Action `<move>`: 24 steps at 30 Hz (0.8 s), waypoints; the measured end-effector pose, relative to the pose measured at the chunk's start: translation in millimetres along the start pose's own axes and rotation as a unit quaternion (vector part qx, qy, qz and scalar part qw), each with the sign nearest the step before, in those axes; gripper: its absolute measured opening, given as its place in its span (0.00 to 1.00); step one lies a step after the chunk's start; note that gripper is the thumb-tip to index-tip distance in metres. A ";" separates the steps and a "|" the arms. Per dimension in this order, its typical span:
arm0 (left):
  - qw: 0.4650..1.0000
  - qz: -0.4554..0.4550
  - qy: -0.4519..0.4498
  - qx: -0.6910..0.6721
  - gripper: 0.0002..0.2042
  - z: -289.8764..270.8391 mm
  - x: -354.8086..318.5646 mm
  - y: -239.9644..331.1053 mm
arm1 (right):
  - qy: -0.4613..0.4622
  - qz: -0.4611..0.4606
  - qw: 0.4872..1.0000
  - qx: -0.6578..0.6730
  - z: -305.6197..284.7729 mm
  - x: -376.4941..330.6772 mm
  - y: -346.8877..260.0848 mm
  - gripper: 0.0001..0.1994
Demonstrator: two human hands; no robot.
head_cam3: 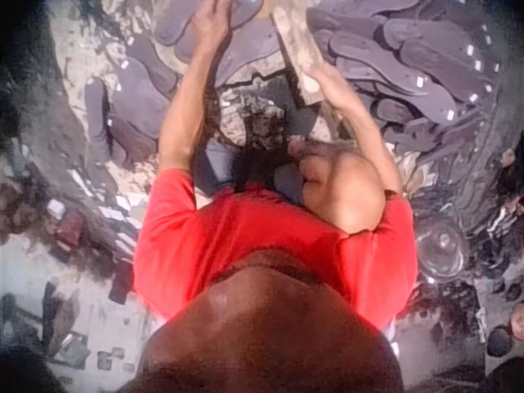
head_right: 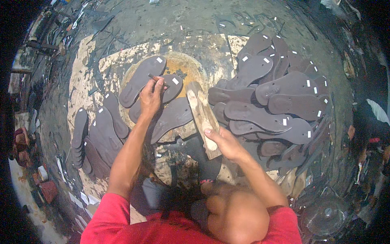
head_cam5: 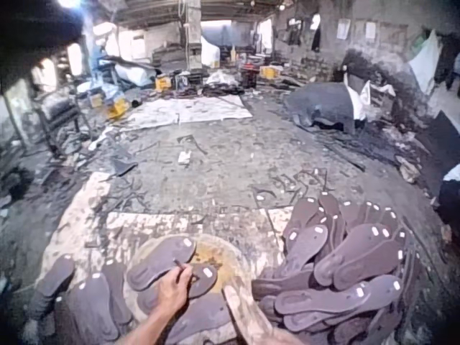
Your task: The person sits on the floor and uses a wooden block to repeatedly strike and trim the edges of grey shoe soles. They handle the soles one at a time, placing them on a circular wooden board and striking them against the block to shape the edges.
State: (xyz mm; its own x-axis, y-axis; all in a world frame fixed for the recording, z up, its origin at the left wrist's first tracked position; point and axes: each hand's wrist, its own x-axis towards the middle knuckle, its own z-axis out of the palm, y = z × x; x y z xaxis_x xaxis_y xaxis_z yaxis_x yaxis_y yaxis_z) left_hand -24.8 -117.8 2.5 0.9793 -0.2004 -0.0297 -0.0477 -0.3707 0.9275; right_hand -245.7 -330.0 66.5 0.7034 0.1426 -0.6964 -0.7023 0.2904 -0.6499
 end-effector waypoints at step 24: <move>0.964 -0.010 0.162 -0.212 0.11 -7.5 8.2 17.9 | 0.007 -0.077 0.980 -0.184 -10.7 99.5 -7.2 0.22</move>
State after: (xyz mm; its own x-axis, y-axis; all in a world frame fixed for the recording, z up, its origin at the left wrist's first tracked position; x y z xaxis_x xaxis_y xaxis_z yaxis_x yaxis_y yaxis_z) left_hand -16.2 -119.2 21.7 0.9924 0.1232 0.0044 -0.0102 0.0467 0.9989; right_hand -171.9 -328.1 -1.4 0.8044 0.1104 -0.5838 -0.5817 -0.0539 -0.8116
